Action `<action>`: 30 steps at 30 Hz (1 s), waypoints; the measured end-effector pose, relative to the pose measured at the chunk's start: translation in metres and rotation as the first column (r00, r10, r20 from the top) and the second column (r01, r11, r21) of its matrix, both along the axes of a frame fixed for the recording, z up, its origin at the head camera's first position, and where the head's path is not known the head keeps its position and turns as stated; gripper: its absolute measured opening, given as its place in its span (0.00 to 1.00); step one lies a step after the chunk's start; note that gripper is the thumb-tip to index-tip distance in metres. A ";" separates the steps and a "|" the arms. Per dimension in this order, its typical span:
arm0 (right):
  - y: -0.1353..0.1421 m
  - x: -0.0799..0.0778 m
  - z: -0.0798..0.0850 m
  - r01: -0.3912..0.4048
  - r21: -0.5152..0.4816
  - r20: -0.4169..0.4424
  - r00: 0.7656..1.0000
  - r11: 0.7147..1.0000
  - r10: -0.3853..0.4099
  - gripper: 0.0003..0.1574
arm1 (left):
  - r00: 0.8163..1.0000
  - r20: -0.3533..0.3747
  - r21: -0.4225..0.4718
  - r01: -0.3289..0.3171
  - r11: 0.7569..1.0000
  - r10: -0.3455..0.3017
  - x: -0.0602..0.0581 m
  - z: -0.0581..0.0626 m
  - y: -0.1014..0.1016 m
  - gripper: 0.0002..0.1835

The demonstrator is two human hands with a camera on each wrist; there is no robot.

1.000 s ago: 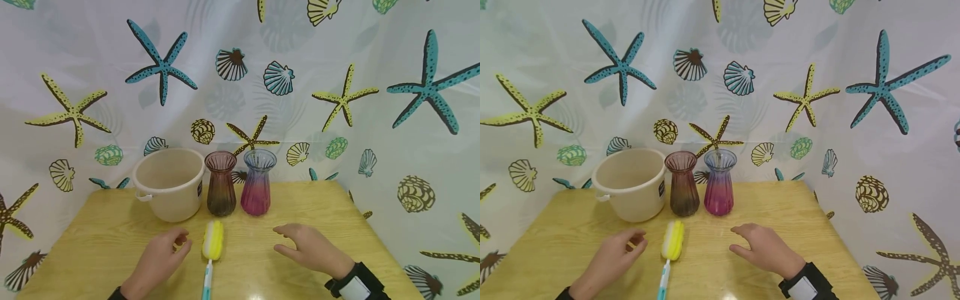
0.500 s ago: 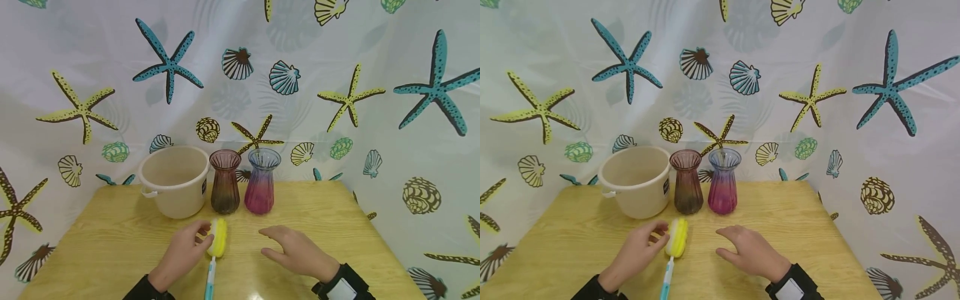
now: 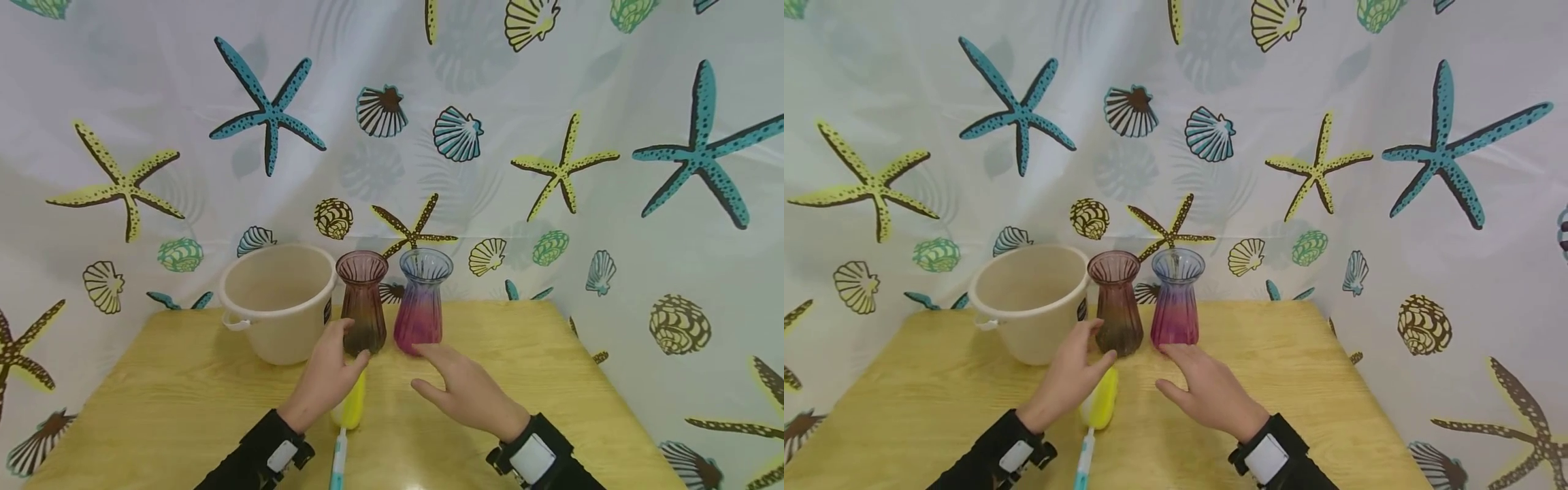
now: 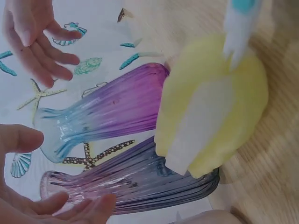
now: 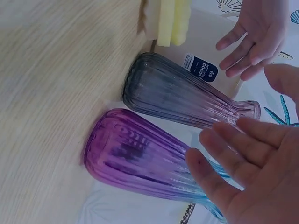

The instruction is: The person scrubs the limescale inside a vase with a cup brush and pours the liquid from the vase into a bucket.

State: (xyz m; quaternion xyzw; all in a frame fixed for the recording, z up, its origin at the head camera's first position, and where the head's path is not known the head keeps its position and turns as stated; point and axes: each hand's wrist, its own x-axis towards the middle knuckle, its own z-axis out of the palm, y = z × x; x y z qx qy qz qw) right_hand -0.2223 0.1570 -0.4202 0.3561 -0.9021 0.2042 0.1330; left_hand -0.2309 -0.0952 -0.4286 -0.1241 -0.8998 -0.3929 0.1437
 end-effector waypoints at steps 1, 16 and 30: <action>-0.003 -0.003 0.000 0.004 -0.011 0.004 1.000 1.000 -0.004 0.36 | 1.000 -0.002 0.000 -0.014 1.000 0.014 -0.004 0.000 0.000 0.33; -0.063 -0.065 0.002 0.049 -0.115 0.094 0.995 0.992 -0.038 0.47 | 0.991 0.112 0.022 -0.078 0.997 0.075 -0.059 0.004 0.005 0.45; -0.101 -0.095 0.006 0.190 -0.251 0.196 0.970 0.949 -0.143 0.48 | 0.989 0.116 0.009 -0.089 0.996 0.087 -0.091 -0.005 0.000 0.45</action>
